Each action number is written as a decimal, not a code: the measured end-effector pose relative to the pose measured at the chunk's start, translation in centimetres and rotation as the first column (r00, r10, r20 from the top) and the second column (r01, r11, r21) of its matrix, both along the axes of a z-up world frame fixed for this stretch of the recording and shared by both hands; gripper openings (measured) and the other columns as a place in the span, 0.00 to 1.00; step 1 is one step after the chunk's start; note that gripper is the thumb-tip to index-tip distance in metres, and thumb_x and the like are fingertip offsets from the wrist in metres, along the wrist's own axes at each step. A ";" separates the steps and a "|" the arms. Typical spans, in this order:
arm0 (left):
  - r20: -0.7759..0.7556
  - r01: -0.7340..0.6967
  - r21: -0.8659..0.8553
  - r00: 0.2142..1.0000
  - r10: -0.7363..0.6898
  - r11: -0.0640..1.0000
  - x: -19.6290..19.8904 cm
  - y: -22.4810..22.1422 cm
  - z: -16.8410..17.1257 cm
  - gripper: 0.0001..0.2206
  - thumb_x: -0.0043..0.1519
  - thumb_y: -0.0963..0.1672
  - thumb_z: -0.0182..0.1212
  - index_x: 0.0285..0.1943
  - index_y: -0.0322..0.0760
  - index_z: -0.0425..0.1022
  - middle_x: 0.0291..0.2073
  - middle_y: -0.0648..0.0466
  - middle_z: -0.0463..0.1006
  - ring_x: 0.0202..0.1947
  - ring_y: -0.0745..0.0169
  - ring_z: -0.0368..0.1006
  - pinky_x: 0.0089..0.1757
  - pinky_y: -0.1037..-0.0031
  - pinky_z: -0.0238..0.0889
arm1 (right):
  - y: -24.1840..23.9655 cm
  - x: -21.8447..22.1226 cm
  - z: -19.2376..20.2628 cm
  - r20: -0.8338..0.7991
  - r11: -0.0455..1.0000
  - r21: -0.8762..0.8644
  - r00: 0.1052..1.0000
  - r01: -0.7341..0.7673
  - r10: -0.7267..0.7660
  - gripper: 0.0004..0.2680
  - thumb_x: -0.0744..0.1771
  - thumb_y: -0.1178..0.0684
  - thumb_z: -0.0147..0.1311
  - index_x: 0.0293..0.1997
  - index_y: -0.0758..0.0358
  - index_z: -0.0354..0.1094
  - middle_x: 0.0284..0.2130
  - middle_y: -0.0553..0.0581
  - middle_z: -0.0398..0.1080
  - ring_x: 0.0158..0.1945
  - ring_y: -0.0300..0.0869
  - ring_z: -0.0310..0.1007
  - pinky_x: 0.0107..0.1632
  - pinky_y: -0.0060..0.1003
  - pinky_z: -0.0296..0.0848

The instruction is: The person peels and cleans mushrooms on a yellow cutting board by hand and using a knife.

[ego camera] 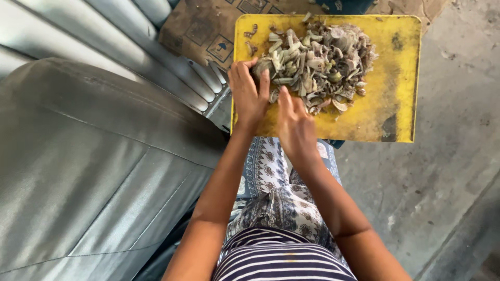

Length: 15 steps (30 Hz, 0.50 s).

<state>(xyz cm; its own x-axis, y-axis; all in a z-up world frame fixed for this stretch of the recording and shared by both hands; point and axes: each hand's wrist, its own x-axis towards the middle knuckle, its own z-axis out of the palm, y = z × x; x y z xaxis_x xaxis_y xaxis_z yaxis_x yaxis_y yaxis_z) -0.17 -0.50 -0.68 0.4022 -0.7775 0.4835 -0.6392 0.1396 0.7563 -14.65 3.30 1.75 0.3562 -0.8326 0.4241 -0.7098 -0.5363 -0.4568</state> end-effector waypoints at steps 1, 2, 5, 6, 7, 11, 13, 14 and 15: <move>0.009 0.008 -0.011 1.000 -0.007 1.000 0.1 -0.1 0.0 0.15 0.67 0.46 0.60 0.56 0.30 0.67 0.53 0.41 0.71 0.57 0.39 0.64 0.59 0.54 0.56 | -0.6 0.3 -0.5 -0.058 0.999 -0.036 0.998 -0.002 0.000 0.17 0.66 0.63 0.53 0.63 0.76 0.63 0.37 0.70 0.74 0.30 0.55 0.77 0.28 0.44 0.75; 0.000 0.008 0.002 1.000 -0.008 1.000 -0.1 0.0 0.0 0.16 0.66 0.46 0.60 0.56 0.30 0.67 0.52 0.40 0.71 0.56 0.38 0.64 0.58 0.54 0.56 | -1.3 0.8 -0.9 -0.116 0.997 -0.072 0.993 -0.006 -0.002 0.17 0.66 0.64 0.52 0.63 0.77 0.61 0.38 0.69 0.74 0.31 0.54 0.78 0.28 0.44 0.75; -0.003 0.010 0.006 1.000 -0.010 1.000 0.1 -0.1 0.2 0.17 0.66 0.46 0.60 0.57 0.28 0.67 0.51 0.40 0.70 0.55 0.38 0.64 0.57 0.54 0.56 | -2.9 1.5 -1.7 -0.115 1.000 -0.010 0.993 0.029 -0.030 0.17 0.67 0.64 0.51 0.63 0.75 0.62 0.34 0.69 0.73 0.30 0.57 0.77 0.28 0.46 0.76; 0.002 0.017 -0.002 1.000 -0.017 1.000 0.2 0.1 0.2 0.17 0.67 0.46 0.60 0.57 0.28 0.67 0.52 0.39 0.70 0.56 0.37 0.64 0.57 0.54 0.56 | -3.2 1.5 -2.0 -0.090 0.998 0.047 0.995 0.049 -0.045 0.16 0.67 0.64 0.51 0.64 0.73 0.62 0.32 0.70 0.73 0.29 0.58 0.76 0.29 0.47 0.76; 0.006 0.028 -0.012 1.000 -0.028 1.000 0.1 0.2 0.1 0.17 0.67 0.46 0.60 0.58 0.28 0.67 0.52 0.39 0.70 0.56 0.37 0.63 0.58 0.54 0.56 | -3.6 1.6 -2.3 -0.032 0.997 0.053 0.998 0.052 -0.051 0.14 0.68 0.64 0.50 0.61 0.70 0.64 0.34 0.70 0.74 0.32 0.60 0.77 0.32 0.49 0.76; 0.016 0.026 -0.019 1.000 -0.026 0.999 -0.3 0.6 0.3 0.18 0.68 0.47 0.60 0.57 0.28 0.67 0.52 0.39 0.70 0.56 0.38 0.63 0.58 0.54 0.56 | -5.2 1.7 -1.8 0.194 0.970 0.243 0.979 0.007 -0.056 0.08 0.72 0.61 0.46 0.57 0.66 0.64 0.37 0.71 0.76 0.35 0.61 0.79 0.37 0.48 0.77; 0.020 0.008 -0.023 1.000 -0.007 1.000 -0.4 0.6 0.4 0.18 0.69 0.48 0.60 0.58 0.28 0.67 0.52 0.39 0.70 0.57 0.37 0.63 0.59 0.54 0.56 | -4.9 1.1 -0.7 0.262 0.966 0.252 0.965 -0.051 -0.017 0.07 0.72 0.61 0.45 0.56 0.67 0.64 0.38 0.72 0.76 0.36 0.61 0.80 0.37 0.47 0.78; 0.019 0.000 -0.016 1.000 0.000 1.000 -0.4 0.9 0.4 0.18 0.69 0.48 0.60 0.58 0.29 0.67 0.52 0.40 0.70 0.57 0.38 0.63 0.59 0.55 0.56 | -4.5 0.3 0.1 0.274 0.982 0.173 0.962 -0.073 0.024 0.07 0.72 0.61 0.46 0.55 0.68 0.64 0.40 0.73 0.76 0.37 0.62 0.80 0.37 0.47 0.77; 0.015 -0.006 -0.014 1.000 0.006 1.000 -0.5 0.8 0.5 0.18 0.68 0.49 0.59 0.58 0.29 0.67 0.52 0.40 0.71 0.57 0.38 0.64 0.59 0.55 0.57 | -4.3 -0.3 1.0 0.279 0.992 0.088 0.958 -0.093 0.065 0.07 0.71 0.60 0.47 0.54 0.69 0.64 0.41 0.73 0.76 0.39 0.62 0.80 0.38 0.48 0.77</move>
<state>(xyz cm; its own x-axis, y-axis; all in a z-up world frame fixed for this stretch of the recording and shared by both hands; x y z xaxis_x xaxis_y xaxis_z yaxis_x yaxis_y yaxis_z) -0.71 0.32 -0.22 0.3993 -0.7685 0.4999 -0.6511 0.1462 0.7448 -14.96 -0.97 2.71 0.3040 -0.8491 0.4319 -0.5065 -0.5280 -0.6816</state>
